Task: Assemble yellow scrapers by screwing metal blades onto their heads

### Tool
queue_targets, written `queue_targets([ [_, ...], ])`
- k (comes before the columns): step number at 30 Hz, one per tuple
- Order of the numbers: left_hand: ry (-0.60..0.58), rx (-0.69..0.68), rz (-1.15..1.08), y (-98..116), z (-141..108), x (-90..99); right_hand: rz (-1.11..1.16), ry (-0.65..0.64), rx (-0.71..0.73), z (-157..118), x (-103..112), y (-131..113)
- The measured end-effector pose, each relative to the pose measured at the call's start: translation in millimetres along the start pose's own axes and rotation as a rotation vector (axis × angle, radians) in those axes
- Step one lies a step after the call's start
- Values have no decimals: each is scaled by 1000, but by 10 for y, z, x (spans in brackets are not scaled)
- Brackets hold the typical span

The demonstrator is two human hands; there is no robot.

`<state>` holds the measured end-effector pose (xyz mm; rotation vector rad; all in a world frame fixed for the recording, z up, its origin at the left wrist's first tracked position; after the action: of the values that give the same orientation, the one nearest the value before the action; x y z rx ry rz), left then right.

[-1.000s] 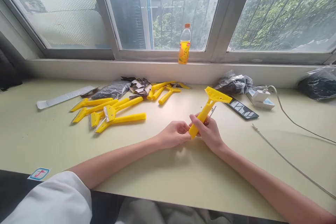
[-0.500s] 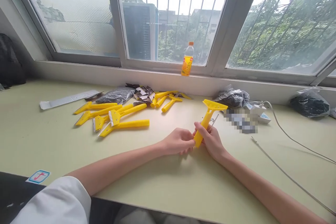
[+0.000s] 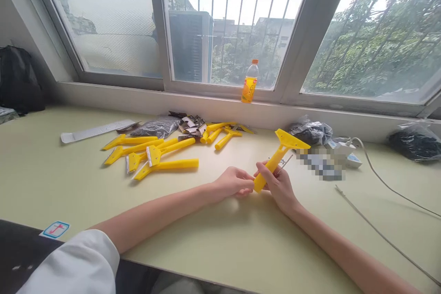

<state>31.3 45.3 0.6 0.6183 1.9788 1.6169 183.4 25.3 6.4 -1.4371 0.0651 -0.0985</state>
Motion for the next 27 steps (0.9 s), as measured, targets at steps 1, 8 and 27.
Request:
queue_targets([
  [1, 4, 1, -4, 1, 3, 8, -2, -4, 15, 0, -6, -10],
  [8, 40, -37, -21, -79, 60, 52, -12, 10, 78, -2, -37, -25],
  [27, -138, -164, -16, -5, 27, 15, -7, -25, 39, 14, 60, -72],
])
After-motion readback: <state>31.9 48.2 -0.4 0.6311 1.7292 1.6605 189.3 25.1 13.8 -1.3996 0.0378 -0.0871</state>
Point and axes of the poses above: each hand's wrist, its own z-axis towards the middle knuckle, its own x-axis out of the back of the hand, y = z × x, the point moved 4 cm from there along z, towards the middle knuckle, and after that the axes turned 2 degrees about -z, right-handed, at the moved point
